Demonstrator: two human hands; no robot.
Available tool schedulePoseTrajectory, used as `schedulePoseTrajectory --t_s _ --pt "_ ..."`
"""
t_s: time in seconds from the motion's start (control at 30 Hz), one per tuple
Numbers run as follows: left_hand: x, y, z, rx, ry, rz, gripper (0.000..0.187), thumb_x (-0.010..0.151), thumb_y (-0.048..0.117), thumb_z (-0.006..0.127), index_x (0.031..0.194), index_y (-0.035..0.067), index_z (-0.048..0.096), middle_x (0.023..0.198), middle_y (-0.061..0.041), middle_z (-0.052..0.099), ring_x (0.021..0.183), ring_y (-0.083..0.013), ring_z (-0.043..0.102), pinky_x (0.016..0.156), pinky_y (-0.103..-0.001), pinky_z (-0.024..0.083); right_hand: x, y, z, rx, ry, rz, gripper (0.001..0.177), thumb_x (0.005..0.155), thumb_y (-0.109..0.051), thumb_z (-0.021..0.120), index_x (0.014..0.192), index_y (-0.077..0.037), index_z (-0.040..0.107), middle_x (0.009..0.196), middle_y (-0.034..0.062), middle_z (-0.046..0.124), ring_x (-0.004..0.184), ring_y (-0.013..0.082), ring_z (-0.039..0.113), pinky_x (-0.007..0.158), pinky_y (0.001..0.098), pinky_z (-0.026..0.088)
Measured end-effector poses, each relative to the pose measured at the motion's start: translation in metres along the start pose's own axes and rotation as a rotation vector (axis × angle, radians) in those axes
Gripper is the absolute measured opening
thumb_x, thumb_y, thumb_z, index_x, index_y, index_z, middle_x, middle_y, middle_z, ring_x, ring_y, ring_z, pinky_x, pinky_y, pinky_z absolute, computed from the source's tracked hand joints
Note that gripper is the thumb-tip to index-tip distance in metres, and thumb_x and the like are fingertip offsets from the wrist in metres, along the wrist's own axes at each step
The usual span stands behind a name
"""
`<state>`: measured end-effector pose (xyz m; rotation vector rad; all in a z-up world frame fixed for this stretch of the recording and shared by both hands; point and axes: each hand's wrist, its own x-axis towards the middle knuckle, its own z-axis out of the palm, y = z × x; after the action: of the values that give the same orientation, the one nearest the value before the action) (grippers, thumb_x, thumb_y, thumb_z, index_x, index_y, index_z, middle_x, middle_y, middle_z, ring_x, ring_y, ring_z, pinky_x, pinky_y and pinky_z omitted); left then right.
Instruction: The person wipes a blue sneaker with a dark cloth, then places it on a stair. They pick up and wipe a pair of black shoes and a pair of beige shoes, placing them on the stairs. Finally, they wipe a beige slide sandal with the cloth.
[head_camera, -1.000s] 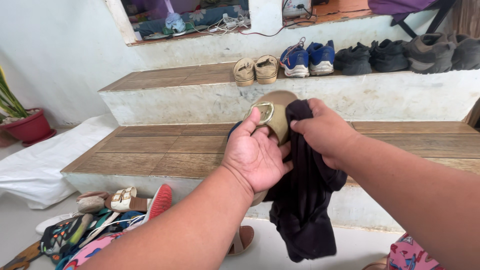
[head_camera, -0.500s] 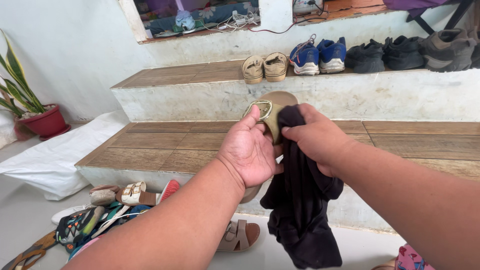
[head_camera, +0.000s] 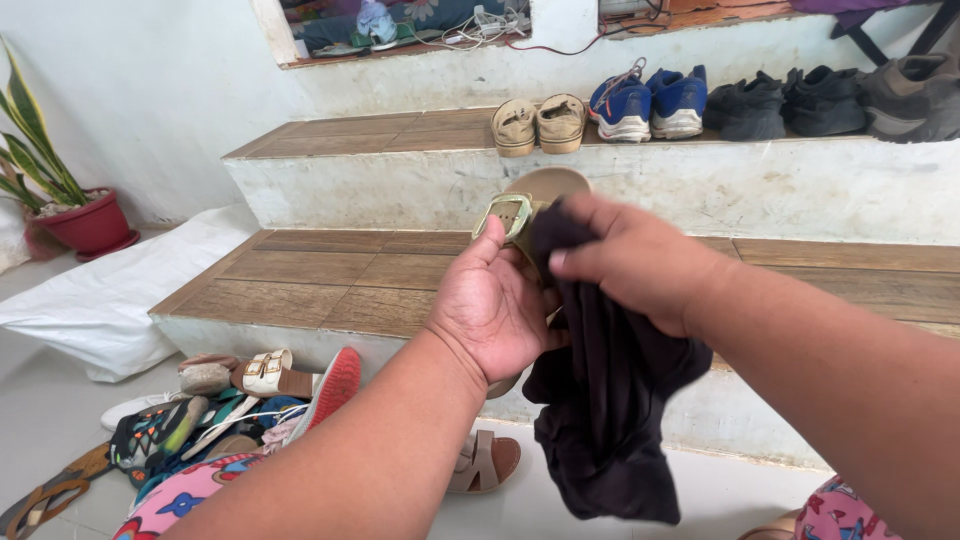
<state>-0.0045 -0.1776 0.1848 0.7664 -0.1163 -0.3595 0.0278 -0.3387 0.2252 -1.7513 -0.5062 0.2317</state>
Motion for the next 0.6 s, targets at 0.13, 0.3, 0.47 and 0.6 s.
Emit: schedulePoseTrajectory --t_s 0.13,0.3,0.47,0.6 --pt "-0.004 -0.003 0.005 0.035 0.032 0.048 0.075 0.093 0.070 0.031 0.148 0.021 0.044 0.159 -0.004 0.042 0.146 -0.0358 0.031 0.110 -0.074 0.006 0.011 -0.011 -0.002 0.135 0.321 -0.100 0.040 0.090 -0.009 0.063 0.129 -0.009 0.054 0.113 0.0072 0.071 0.101 0.0184 0.068 0.086 0.0357 0.057" --pt "-0.007 -0.009 0.000 -0.040 -0.035 0.032 0.068 0.098 0.066 0.036 0.146 0.018 0.046 0.150 -0.009 0.051 0.143 -0.0347 0.042 0.119 -0.065 0.018 0.001 -0.001 0.023 -0.233 0.227 -0.001 0.039 0.090 -0.011 0.064 0.128 -0.011 0.055 0.108 0.0098 0.070 0.099 0.0206 0.065 0.087 0.0371 0.053" --pt "-0.008 -0.004 -0.009 -0.128 -0.029 0.116 0.067 0.101 0.062 0.036 0.145 0.013 0.050 0.146 -0.011 0.055 0.139 -0.0322 0.047 0.120 -0.053 0.030 -0.002 0.005 0.023 -0.194 -0.110 -0.055 0.044 0.084 -0.007 0.068 0.127 -0.012 0.060 0.110 0.0056 0.073 0.101 0.0158 0.066 0.090 0.0326 0.052" --pt "-0.008 -0.001 -0.011 -0.157 -0.108 0.137 0.061 0.102 0.058 0.036 0.142 0.015 0.052 0.145 -0.009 0.056 0.136 -0.0324 0.047 0.118 -0.052 0.029 0.006 -0.003 0.017 0.089 0.077 -0.123 0.034 0.088 -0.006 0.064 0.121 -0.004 0.060 0.108 0.0092 0.069 0.097 0.0178 0.065 0.088 0.0353 0.054"
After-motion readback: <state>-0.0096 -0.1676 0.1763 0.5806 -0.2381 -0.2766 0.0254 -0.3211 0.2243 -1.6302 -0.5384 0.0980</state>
